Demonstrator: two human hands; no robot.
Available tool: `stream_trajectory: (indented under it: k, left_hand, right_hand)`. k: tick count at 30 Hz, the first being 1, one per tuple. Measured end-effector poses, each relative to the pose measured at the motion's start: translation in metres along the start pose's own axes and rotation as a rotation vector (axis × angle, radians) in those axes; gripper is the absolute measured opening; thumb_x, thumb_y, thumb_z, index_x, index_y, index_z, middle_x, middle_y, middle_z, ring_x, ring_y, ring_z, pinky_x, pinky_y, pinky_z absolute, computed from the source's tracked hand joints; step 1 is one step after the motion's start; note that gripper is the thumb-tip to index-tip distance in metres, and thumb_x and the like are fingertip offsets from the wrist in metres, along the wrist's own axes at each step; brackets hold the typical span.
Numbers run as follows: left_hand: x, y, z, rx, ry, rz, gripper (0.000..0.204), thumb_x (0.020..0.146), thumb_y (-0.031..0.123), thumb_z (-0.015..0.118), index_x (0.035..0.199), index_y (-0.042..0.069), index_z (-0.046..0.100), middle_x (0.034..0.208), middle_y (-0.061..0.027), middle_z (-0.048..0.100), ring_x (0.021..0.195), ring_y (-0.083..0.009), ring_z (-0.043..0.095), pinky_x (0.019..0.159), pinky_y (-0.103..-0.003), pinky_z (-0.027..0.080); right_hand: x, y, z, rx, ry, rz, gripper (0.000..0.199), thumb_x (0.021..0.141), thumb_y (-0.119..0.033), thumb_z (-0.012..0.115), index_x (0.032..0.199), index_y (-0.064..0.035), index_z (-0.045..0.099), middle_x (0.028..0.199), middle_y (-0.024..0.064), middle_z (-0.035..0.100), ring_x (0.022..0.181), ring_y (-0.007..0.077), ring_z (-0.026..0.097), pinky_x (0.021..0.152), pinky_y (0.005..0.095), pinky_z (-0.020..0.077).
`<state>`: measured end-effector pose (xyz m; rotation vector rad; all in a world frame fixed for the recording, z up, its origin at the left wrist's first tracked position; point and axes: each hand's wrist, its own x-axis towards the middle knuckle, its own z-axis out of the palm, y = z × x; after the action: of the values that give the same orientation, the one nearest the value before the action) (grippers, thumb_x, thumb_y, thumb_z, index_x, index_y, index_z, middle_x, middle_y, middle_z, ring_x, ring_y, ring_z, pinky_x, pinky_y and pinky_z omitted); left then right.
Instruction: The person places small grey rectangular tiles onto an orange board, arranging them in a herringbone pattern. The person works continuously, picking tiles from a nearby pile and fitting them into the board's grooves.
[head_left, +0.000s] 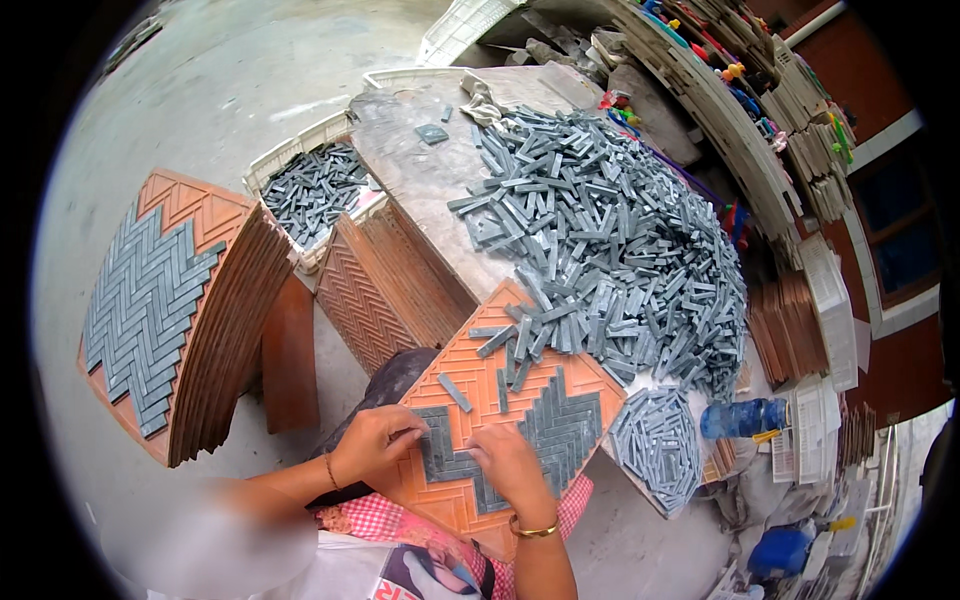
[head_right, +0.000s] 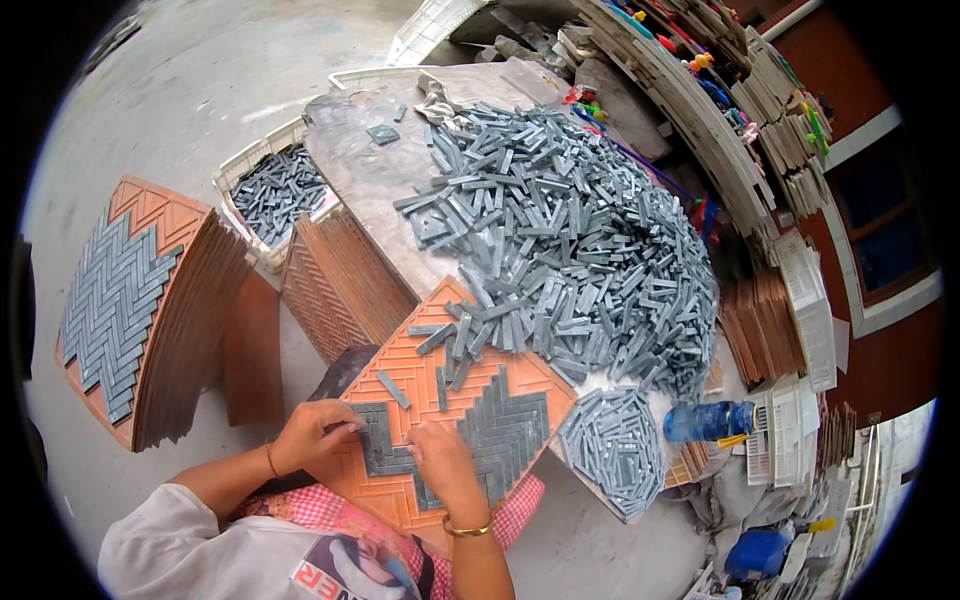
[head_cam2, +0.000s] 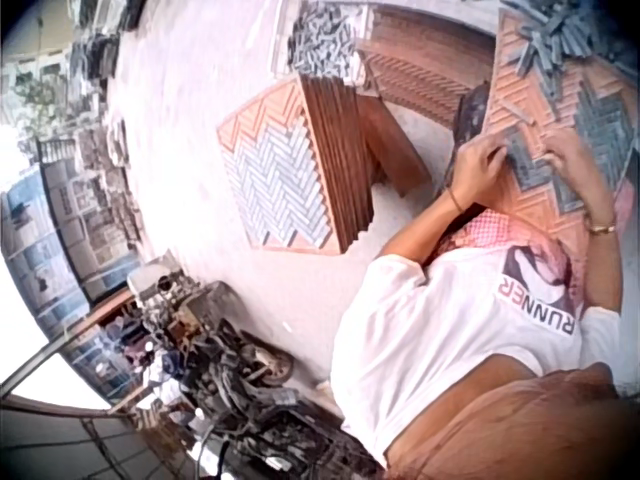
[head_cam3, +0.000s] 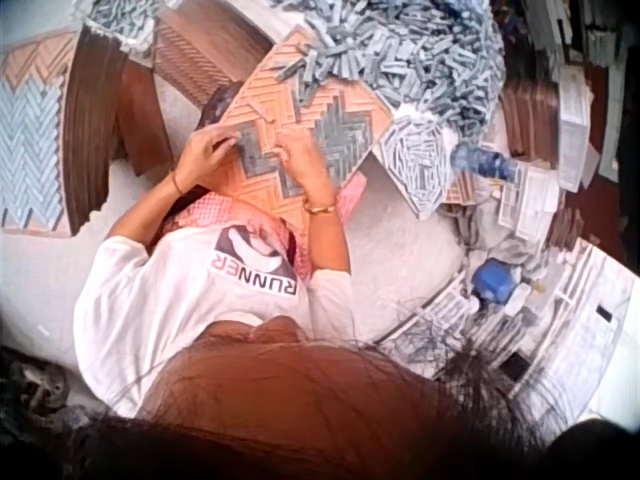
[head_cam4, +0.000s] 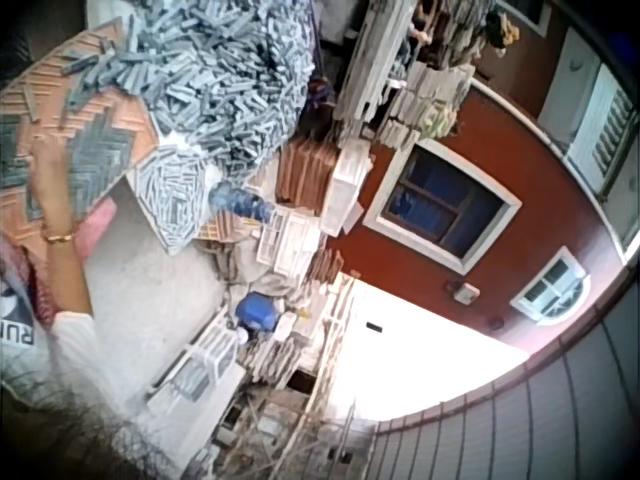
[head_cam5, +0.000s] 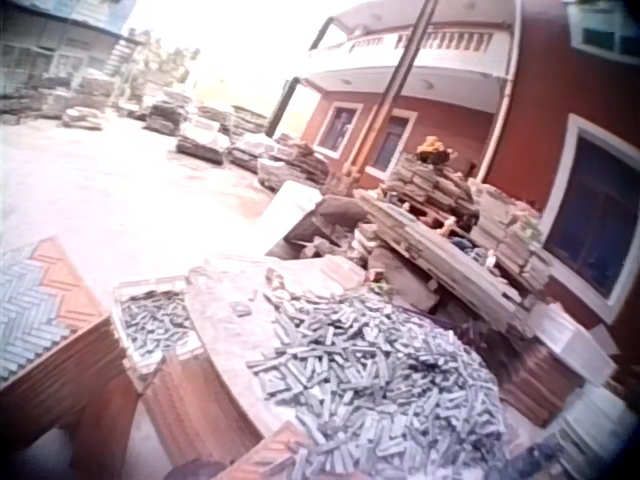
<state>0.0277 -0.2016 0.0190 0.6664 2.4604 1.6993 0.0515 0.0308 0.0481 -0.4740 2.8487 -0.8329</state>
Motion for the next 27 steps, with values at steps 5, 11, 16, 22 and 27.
stream_trajectory:
  k: [5,11,16,22,27]
  left_hand:
    - [-0.001,0.000,0.003,0.057,-0.033,0.080,0.011,0.078,0.005,0.064,0.089,0.004,0.066,0.085,-0.0109,0.066,0.078,-0.0281,0.064,0.068,-0.035,0.052]
    - [-0.006,0.008,0.027,0.286,-0.140,0.380,0.021,0.072,0.012,0.064,0.092,0.006,0.064,0.087,-0.0060,0.061,0.081,-0.0233,0.059,0.071,-0.033,0.048]
    - [0.004,0.009,0.047,0.376,-0.212,0.384,0.024,0.068,0.011,0.064,0.092,0.008,0.064,0.091,-0.0039,0.060,0.084,-0.0218,0.055,0.072,-0.033,0.046]
    - [0.005,0.007,0.054,0.404,-0.181,0.404,0.020,0.069,0.011,0.061,0.088,0.007,0.063,0.091,-0.0044,0.058,0.085,-0.0232,0.053,0.074,-0.033,0.044]
    - [0.003,0.008,0.061,0.387,-0.180,0.374,0.025,0.064,0.015,0.067,0.087,0.007,0.059,0.087,-0.0061,0.053,0.086,-0.0243,0.051,0.075,-0.035,0.043]
  right_hand:
    - [-0.009,0.002,-0.003,-0.029,0.087,0.033,0.011,0.073,-0.010,0.069,0.081,-0.0056,0.063,0.082,0.0078,0.061,0.086,0.0274,0.058,0.076,0.0385,0.0470]
    - [-0.006,0.005,-0.007,0.129,0.194,0.114,0.022,0.076,-0.009,0.070,0.096,-0.0045,0.061,0.090,0.0108,0.062,0.084,0.0300,0.061,0.072,0.0395,0.0482]
    - [0.022,0.014,-0.015,0.093,0.439,0.218,0.023,0.075,-0.007,0.072,0.094,-0.0008,0.063,0.081,0.0111,0.064,0.066,0.0220,0.063,0.061,0.0321,0.0503]
    - [0.038,0.016,-0.002,0.111,0.389,0.335,0.027,0.074,-0.006,0.072,0.099,-0.0005,0.061,0.084,0.0110,0.064,0.069,0.0226,0.062,0.062,0.0327,0.0501]
    - [0.020,0.016,-0.009,0.263,0.330,0.284,0.024,0.073,-0.003,0.071,0.096,-0.0011,0.063,0.085,0.0093,0.063,0.070,0.0196,0.061,0.063,0.0306,0.0495]
